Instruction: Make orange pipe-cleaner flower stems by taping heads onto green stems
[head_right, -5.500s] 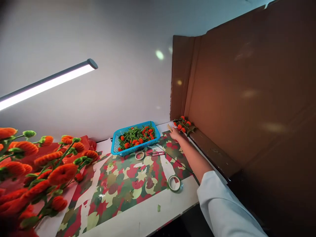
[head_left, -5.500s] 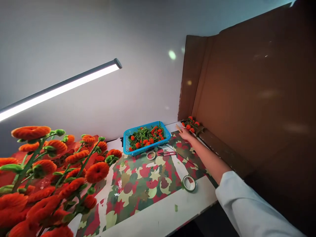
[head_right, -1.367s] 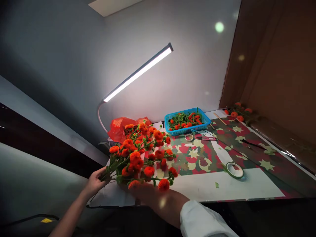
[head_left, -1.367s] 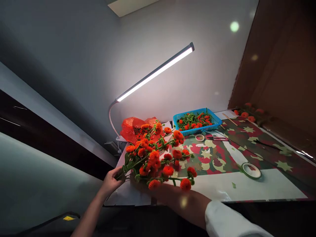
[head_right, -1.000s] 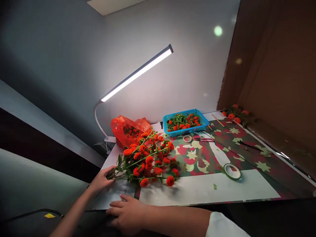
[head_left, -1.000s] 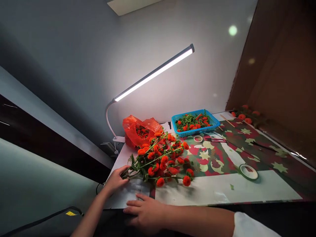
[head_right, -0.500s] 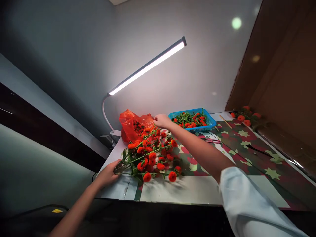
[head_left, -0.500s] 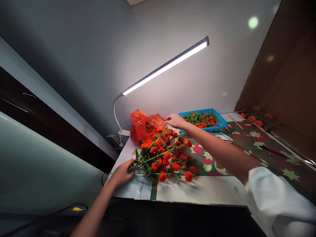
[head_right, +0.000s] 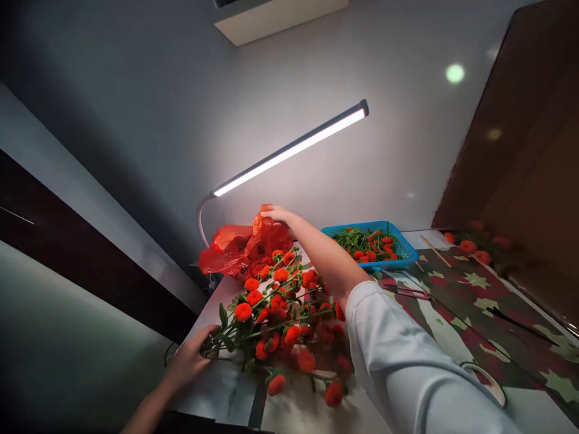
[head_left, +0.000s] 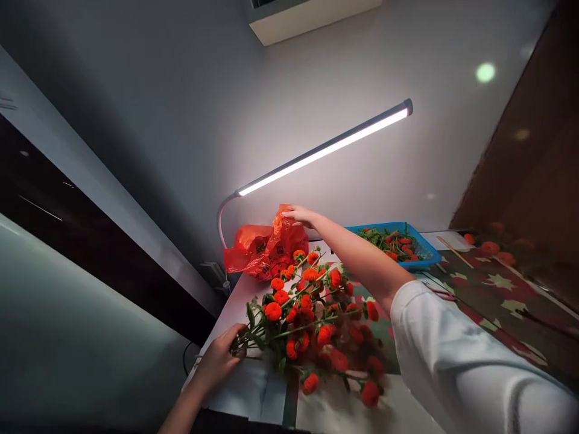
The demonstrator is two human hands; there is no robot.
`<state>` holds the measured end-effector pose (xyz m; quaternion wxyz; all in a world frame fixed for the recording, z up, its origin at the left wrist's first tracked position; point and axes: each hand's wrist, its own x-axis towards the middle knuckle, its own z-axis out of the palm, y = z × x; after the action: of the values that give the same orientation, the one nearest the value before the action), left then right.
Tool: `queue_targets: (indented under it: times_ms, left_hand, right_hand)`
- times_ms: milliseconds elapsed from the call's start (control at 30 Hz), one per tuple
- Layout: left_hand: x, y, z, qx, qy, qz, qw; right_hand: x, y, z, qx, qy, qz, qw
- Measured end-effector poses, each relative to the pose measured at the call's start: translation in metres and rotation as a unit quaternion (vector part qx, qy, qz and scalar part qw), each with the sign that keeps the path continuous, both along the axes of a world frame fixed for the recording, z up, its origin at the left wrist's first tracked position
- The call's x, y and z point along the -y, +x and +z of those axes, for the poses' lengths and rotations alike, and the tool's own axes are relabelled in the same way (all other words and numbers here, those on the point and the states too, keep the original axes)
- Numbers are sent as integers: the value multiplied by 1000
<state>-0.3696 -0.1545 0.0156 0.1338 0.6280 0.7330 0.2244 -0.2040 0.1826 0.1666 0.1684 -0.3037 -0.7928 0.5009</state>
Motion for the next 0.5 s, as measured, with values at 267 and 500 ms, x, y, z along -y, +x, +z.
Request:
queue_targets:
  times_ms: [267, 500]
  left_hand:
    - [-17, -3, 7, 81, -45, -25, 995]
    - [-21, -25, 9, 32, -35, -18, 999]
  right_hand:
    - [-13, 20, -5, 63, -30, 39, 997]
    - [3, 147, 13, 16, 111, 32, 993]
